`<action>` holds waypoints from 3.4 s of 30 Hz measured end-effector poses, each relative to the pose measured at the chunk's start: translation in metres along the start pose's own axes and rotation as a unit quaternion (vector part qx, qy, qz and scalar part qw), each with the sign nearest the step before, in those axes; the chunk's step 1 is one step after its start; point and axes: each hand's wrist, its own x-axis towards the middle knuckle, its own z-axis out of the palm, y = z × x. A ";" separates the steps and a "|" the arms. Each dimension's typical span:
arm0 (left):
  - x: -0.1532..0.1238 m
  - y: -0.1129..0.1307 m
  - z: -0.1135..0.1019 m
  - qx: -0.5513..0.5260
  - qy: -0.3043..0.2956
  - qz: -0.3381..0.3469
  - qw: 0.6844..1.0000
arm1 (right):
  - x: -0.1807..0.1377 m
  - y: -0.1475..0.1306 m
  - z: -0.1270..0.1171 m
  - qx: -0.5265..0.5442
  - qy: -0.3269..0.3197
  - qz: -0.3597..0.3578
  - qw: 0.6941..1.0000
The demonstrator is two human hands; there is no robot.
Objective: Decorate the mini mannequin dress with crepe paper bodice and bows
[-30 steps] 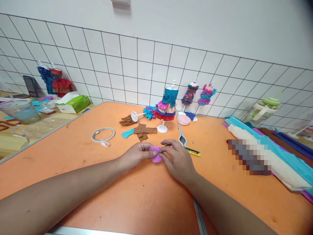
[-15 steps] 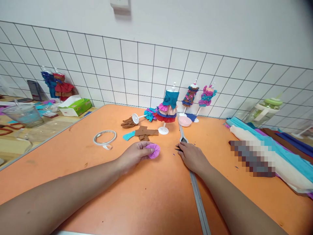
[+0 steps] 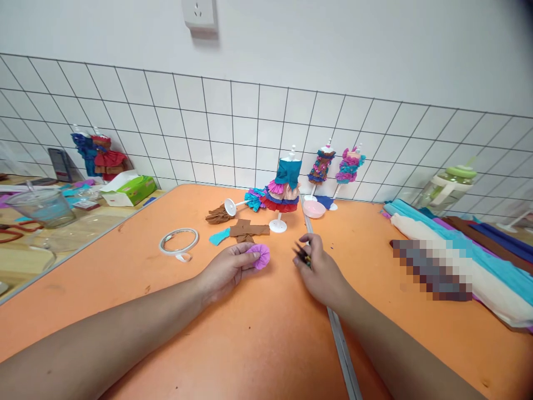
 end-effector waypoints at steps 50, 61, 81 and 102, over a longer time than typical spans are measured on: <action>-0.004 -0.004 0.004 0.006 -0.061 0.023 0.998 | -0.018 -0.015 0.037 0.216 -0.188 0.005 0.958; -0.005 -0.006 0.005 0.013 -0.085 0.013 0.996 | -0.020 -0.018 0.036 0.207 -0.152 -0.011 0.966; -0.004 -0.004 0.004 0.045 -0.088 0.026 0.995 | -0.021 -0.021 0.034 0.168 -0.133 -0.024 0.976; -0.002 -0.004 0.002 0.025 -0.069 0.034 0.997 | -0.020 -0.015 0.034 0.190 -0.173 -0.014 0.966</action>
